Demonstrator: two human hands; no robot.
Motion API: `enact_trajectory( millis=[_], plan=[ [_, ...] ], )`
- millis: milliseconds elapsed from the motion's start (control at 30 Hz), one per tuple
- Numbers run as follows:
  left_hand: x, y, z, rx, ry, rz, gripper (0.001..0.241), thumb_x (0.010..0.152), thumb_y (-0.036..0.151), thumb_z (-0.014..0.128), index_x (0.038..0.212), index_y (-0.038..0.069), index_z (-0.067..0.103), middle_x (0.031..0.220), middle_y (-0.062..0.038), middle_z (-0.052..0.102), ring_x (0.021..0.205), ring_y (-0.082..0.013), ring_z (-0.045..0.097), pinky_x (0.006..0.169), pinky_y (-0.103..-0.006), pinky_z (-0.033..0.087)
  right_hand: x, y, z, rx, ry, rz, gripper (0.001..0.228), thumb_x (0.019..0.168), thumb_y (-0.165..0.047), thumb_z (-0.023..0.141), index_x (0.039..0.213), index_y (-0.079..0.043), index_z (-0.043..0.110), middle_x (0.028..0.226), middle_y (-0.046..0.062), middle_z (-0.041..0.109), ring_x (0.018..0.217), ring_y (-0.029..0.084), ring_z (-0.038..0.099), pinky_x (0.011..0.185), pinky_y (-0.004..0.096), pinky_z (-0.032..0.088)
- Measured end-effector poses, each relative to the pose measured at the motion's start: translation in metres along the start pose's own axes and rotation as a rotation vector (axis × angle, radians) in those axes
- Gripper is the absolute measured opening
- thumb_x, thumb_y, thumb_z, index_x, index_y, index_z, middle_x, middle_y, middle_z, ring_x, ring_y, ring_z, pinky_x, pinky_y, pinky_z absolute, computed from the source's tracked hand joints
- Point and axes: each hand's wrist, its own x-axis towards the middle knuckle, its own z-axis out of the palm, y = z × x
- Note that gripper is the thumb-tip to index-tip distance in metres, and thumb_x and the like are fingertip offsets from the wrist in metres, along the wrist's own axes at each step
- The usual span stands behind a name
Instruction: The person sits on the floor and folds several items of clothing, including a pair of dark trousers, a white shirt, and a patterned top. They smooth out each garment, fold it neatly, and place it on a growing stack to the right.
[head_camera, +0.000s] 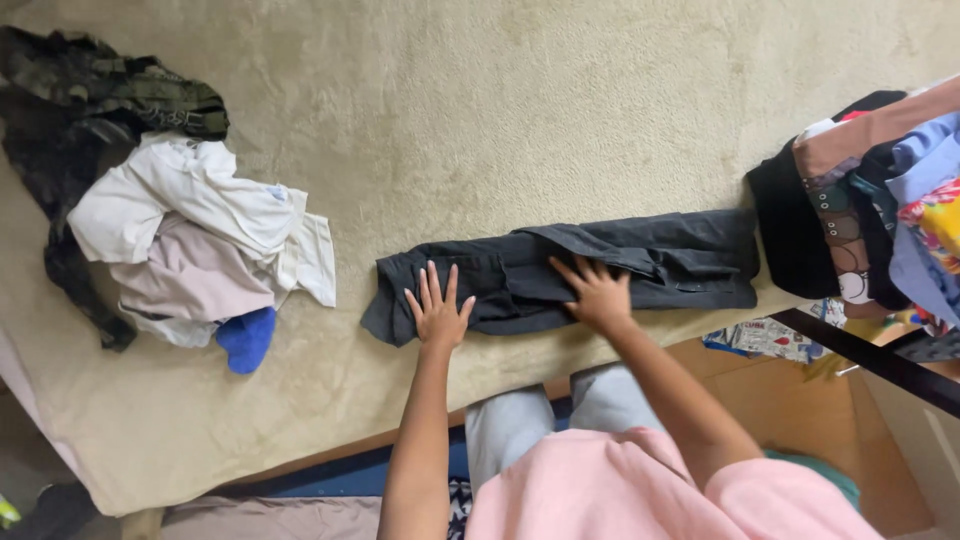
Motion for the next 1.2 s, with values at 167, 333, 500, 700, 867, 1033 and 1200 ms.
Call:
enact_trajectory(
  millis=[167, 333, 500, 700, 867, 1033, 1200],
  plan=[
    [0.009, -0.008, 0.006, -0.009, -0.208, -0.020, 0.091, 0.096, 0.071, 0.045, 0.165, 0.032, 0.001, 0.171, -0.014, -0.014, 0.158, -0.0334, -0.011, 0.121, -0.0647, -0.007, 0.006, 0.110, 0.036, -0.104, 0.171, -0.107, 0.094, 0.086, -0.069, 0.057, 0.161, -0.049, 0.004, 0.171, 0.005, 0.018, 0.156, 0.026, 0.018, 0.120, 0.059, 0.025],
    [0.017, 0.002, -0.011, 0.011, -0.405, -0.092, 0.100, 0.092, 0.079, 0.042, 0.164, 0.032, -0.009, 0.170, -0.012, -0.024, 0.157, -0.0306, -0.021, 0.120, -0.0630, -0.013, -0.023, 0.170, 0.009, -0.096, 0.117, -0.059, 0.098, 0.079, -0.073, 0.062, 0.160, -0.049, 0.012, 0.170, 0.000, 0.020, 0.157, 0.023, 0.019, 0.117, 0.061, 0.025],
    [0.014, 0.016, -0.032, 0.031, -0.431, -0.130, 0.104, 0.090, 0.079, 0.047, 0.163, 0.033, -0.010, 0.170, -0.010, -0.026, 0.157, -0.0295, -0.022, 0.120, -0.0632, -0.014, -0.038, 0.197, 0.034, 0.168, 0.215, 0.115, 0.085, 0.075, -0.070, 0.073, 0.149, -0.047, 0.040, 0.168, 0.001, 0.033, 0.152, 0.030, 0.029, 0.112, 0.067, 0.024],
    [-0.001, 0.074, -0.048, -0.098, -0.173, -0.234, 0.107, 0.086, 0.040, 0.075, 0.165, 0.016, 0.007, 0.173, -0.016, -0.006, 0.160, -0.0335, -0.007, 0.124, -0.0654, -0.001, -0.022, 0.238, 0.109, 0.814, 0.838, 0.603, 0.084, 0.085, -0.043, 0.090, 0.145, -0.001, 0.047, 0.144, 0.030, 0.043, 0.133, 0.047, 0.039, 0.112, 0.058, 0.033],
    [-0.025, 0.153, -0.037, -0.268, 0.356, 0.110, 0.079, 0.090, 0.020, 0.065, 0.160, 0.010, 0.029, 0.166, -0.020, 0.023, 0.157, -0.0396, 0.017, 0.124, -0.0616, 0.012, -0.023, 0.254, 0.082, 1.150, 0.807, 0.441, 0.086, 0.075, -0.030, 0.091, 0.141, 0.003, 0.047, 0.136, 0.020, 0.058, 0.126, 0.033, 0.055, 0.106, 0.041, 0.043],
    [-0.028, 0.209, -0.030, -0.434, 0.002, 0.273, 0.068, 0.094, 0.025, 0.066, 0.157, 0.015, 0.041, 0.153, -0.015, 0.041, 0.144, -0.0359, 0.037, 0.119, -0.0513, 0.032, -0.035, 0.267, 0.043, 1.522, 0.331, 0.350, 0.064, 0.073, -0.016, 0.084, 0.130, -0.001, 0.062, 0.123, 0.012, 0.070, 0.109, 0.024, 0.066, 0.095, 0.034, 0.052],
    [0.004, 0.190, 0.077, -0.744, -0.117, 0.177, 0.065, 0.095, 0.032, 0.072, 0.153, 0.015, 0.050, 0.144, -0.014, 0.048, 0.129, -0.0340, 0.048, 0.110, -0.0441, 0.043, -0.075, 0.191, -0.035, 1.492, 0.262, 0.220, 0.066, 0.073, -0.011, 0.082, 0.135, 0.000, 0.060, 0.118, 0.013, 0.071, 0.103, 0.024, 0.066, 0.089, 0.036, 0.055]
  ],
)
